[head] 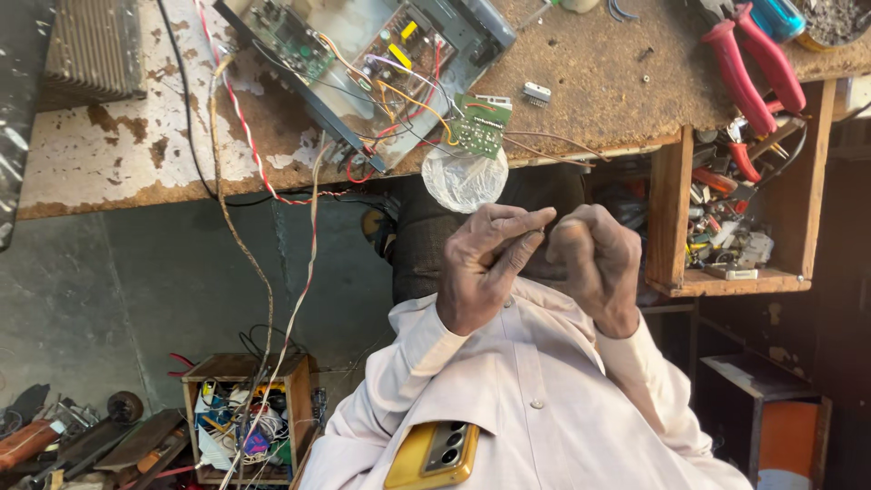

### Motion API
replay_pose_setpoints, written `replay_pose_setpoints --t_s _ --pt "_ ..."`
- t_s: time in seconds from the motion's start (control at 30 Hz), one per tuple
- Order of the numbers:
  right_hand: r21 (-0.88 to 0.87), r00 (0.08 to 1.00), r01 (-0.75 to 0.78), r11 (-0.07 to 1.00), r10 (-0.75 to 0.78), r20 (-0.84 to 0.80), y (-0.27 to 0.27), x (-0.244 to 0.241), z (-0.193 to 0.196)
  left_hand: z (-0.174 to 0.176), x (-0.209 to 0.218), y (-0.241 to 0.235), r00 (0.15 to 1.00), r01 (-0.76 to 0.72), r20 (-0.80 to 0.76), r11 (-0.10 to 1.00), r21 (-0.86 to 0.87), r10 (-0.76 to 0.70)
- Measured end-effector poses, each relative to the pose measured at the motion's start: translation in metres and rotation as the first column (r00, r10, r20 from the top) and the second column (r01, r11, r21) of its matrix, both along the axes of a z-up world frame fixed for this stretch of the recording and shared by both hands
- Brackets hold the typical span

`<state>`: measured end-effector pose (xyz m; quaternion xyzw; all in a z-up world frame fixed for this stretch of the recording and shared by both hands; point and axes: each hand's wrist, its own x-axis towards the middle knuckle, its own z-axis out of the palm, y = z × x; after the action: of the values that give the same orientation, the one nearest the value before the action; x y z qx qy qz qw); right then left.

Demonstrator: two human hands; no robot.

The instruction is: The person solders wires to a circuit board using a soldering iron and solder, then handles a small white component and a black plastic housing. They open a drawer to retrieve small parts and continue assembling the electronic device.

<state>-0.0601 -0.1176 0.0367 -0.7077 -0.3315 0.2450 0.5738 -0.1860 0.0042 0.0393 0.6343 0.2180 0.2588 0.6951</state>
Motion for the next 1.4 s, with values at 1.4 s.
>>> replay_pose_setpoints --t_s 1.4 --pt "0.097 0.799 -0.138 0.986 0.053 0.599 0.096 -0.041 0.019 -0.017 -0.040 0.053 0.985 -0.170 -0.001 0.963 0.208 0.174"
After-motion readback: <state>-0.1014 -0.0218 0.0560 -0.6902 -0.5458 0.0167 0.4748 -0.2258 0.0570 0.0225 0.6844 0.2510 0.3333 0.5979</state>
